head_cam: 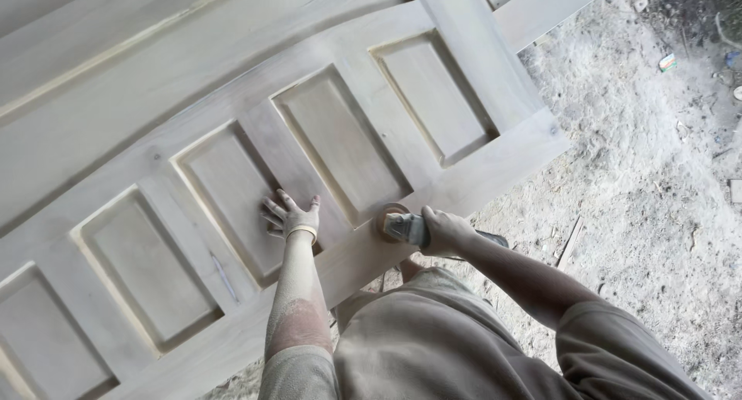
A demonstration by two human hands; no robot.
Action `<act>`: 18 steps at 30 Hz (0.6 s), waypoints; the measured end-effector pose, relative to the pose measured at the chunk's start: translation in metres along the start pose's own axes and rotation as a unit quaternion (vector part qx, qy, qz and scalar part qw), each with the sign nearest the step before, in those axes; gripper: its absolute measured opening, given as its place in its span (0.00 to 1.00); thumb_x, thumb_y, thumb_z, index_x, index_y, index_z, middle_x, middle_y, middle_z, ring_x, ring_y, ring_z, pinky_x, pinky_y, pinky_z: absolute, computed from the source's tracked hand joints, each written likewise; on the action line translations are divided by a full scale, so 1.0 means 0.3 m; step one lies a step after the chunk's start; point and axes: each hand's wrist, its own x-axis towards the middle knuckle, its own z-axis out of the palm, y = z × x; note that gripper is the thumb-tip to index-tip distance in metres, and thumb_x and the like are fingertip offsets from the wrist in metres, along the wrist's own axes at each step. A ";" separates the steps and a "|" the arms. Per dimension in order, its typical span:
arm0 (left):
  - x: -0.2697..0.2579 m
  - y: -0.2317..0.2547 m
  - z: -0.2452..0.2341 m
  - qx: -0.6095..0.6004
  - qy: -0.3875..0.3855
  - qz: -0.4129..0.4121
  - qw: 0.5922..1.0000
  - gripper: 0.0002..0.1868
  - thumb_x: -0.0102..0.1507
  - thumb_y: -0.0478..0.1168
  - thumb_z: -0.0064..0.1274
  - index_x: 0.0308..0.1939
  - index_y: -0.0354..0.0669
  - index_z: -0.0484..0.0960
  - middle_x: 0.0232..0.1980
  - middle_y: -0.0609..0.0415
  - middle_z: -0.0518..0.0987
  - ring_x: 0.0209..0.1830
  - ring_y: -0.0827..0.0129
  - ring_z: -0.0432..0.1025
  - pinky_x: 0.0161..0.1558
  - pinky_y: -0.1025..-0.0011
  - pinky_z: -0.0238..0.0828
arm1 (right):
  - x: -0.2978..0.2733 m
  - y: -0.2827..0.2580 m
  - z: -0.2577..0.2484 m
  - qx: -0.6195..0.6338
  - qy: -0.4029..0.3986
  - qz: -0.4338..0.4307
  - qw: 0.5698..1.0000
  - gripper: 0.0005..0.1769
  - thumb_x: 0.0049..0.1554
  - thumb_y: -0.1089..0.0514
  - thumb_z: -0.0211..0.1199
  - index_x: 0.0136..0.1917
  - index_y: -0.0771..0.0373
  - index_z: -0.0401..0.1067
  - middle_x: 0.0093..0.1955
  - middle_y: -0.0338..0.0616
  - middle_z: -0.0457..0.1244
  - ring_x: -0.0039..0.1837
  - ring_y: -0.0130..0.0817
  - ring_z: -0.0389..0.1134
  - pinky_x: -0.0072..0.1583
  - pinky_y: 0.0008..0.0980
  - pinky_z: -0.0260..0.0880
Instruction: The person uses an orbital sander to smooth the surface of a large wooden door lying flat on the ground. They systematically move the sander across the flat panels and raised frames, generating sawdust. The person occasionally pauses to adjust their grip or position.
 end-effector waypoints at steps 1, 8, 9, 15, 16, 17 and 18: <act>-0.009 0.056 0.010 0.004 0.009 0.006 1.000 0.68 0.58 0.79 0.43 0.80 0.42 0.23 0.83 0.42 0.17 0.82 0.43 0.13 0.75 0.30 0.25 | -0.020 0.052 0.002 0.012 0.008 0.014 1.000 0.32 0.48 0.50 0.69 0.59 0.65 0.60 0.50 0.55 0.68 0.52 0.49 0.73 0.53 0.43 0.77; -0.037 0.211 0.007 -0.056 -0.032 -0.109 0.992 0.83 0.51 0.81 0.55 0.76 0.30 0.14 0.82 0.33 0.16 0.82 0.41 0.13 0.72 0.26 0.30 | -0.002 0.269 -0.111 0.045 0.064 0.086 0.993 0.31 0.46 0.51 0.71 0.56 0.65 0.61 0.48 0.56 0.69 0.53 0.49 0.74 0.56 0.43 0.76; -0.028 0.224 -0.003 -0.054 -0.043 -0.115 0.991 0.84 0.49 0.80 0.57 0.75 0.32 0.13 0.82 0.34 0.15 0.82 0.42 0.13 0.72 0.26 0.31 | 0.029 0.270 -0.151 0.045 0.059 0.086 0.994 0.31 0.46 0.51 0.71 0.57 0.65 0.61 0.48 0.56 0.69 0.53 0.48 0.74 0.55 0.43 0.77; -0.027 0.262 -0.028 -0.012 -0.072 -0.140 0.987 0.87 0.47 0.75 0.67 0.73 0.36 0.09 0.80 0.31 0.14 0.81 0.43 0.10 0.76 0.35 0.25 | 0.220 0.176 -0.367 0.030 0.068 0.071 0.995 0.33 0.45 0.53 0.70 0.59 0.65 0.60 0.48 0.58 0.69 0.53 0.53 0.73 0.56 0.46 0.76; -0.043 0.251 -0.027 -0.027 -0.074 -0.135 0.988 0.87 0.47 0.71 0.69 0.74 0.36 0.09 0.80 0.33 0.14 0.81 0.43 0.11 0.74 0.32 0.29 | 0.259 0.151 -0.402 0.026 0.060 0.074 0.995 0.33 0.45 0.53 0.70 0.59 0.66 0.60 0.48 0.59 0.69 0.53 0.54 0.73 0.56 0.46 0.76; -0.058 0.243 -0.028 -0.041 -0.076 -0.130 0.988 0.87 0.48 0.67 0.71 0.75 0.36 0.10 0.81 0.35 0.14 0.82 0.43 0.12 0.73 0.29 0.32 | 0.295 0.126 -0.434 0.022 0.052 0.077 0.995 0.33 0.46 0.52 0.70 0.59 0.66 0.60 0.47 0.60 0.69 0.52 0.54 0.73 0.56 0.46 0.76; -0.062 0.240 -0.038 -0.042 -0.080 -0.131 0.987 0.86 0.48 0.66 0.71 0.74 0.36 0.10 0.81 0.34 0.14 0.82 0.41 0.12 0.73 0.29 0.32 | 0.338 0.096 -0.471 0.015 0.060 0.070 0.996 0.34 0.46 0.52 0.70 0.59 0.67 0.60 0.47 0.61 0.69 0.53 0.55 0.73 0.57 0.47 0.76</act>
